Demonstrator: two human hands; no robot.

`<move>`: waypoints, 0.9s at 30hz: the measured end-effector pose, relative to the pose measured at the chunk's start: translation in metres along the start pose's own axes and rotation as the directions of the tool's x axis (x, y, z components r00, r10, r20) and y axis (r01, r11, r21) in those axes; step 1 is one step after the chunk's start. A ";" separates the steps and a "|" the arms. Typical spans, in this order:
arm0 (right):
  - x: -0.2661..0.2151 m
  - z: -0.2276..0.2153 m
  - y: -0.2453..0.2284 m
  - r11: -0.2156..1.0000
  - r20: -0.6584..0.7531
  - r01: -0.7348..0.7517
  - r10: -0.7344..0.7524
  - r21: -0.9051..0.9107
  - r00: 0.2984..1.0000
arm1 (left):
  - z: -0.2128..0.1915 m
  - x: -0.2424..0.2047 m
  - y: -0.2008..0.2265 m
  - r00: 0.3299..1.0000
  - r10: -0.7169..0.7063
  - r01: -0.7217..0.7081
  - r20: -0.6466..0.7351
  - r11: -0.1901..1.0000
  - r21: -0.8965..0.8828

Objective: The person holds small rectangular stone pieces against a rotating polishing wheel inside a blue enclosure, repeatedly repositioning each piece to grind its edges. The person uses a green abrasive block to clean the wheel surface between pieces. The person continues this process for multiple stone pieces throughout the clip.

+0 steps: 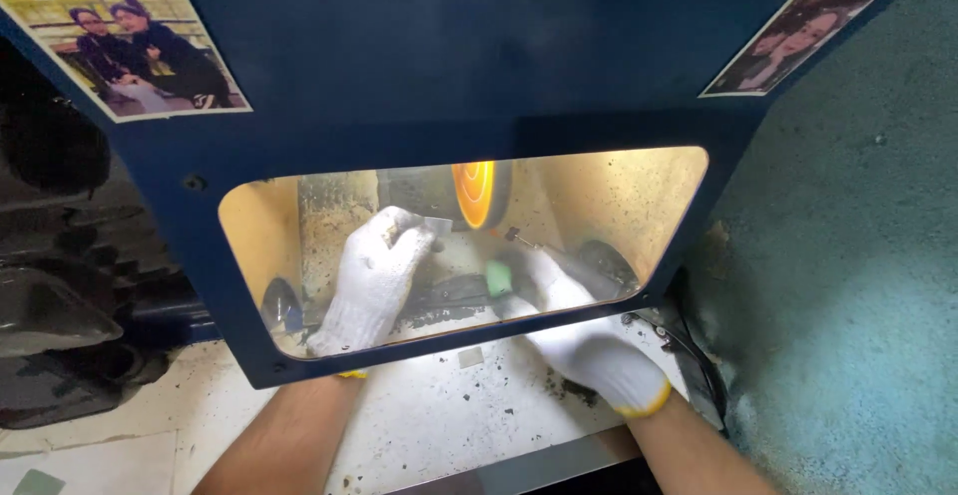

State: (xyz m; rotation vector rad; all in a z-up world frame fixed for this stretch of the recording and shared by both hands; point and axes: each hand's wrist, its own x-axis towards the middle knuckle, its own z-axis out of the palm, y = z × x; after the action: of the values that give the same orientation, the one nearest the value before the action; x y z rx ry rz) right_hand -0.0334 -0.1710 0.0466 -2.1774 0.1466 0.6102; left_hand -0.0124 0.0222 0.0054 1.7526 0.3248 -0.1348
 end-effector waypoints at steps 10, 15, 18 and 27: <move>0.031 0.023 -0.023 0.992 0.068 0.120 -0.117 -0.041 0.991 | -0.008 0.023 -0.030 0.971 0.221 -0.233 -0.088 0.960 -0.154; 0.052 0.027 -0.002 0.994 0.049 0.089 -0.092 0.066 0.995 | -0.007 0.024 -0.026 0.983 0.167 -0.174 -0.071 0.977 -0.121; 0.061 0.029 0.012 0.987 0.037 0.069 -0.075 0.146 0.996 | -0.004 0.023 -0.026 0.984 0.162 -0.169 -0.068 0.978 -0.121; 0.087 0.035 0.047 0.920 0.004 0.023 -0.026 0.391 1.000 | 0.000 0.030 -0.029 0.985 0.163 -0.169 -0.063 0.982 -0.091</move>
State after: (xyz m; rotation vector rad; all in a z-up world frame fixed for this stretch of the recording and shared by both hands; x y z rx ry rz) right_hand 0.0155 -0.1647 -0.0465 -1.7849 0.2166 0.5259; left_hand 0.0079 0.0314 -0.0299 1.6824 0.2205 0.0494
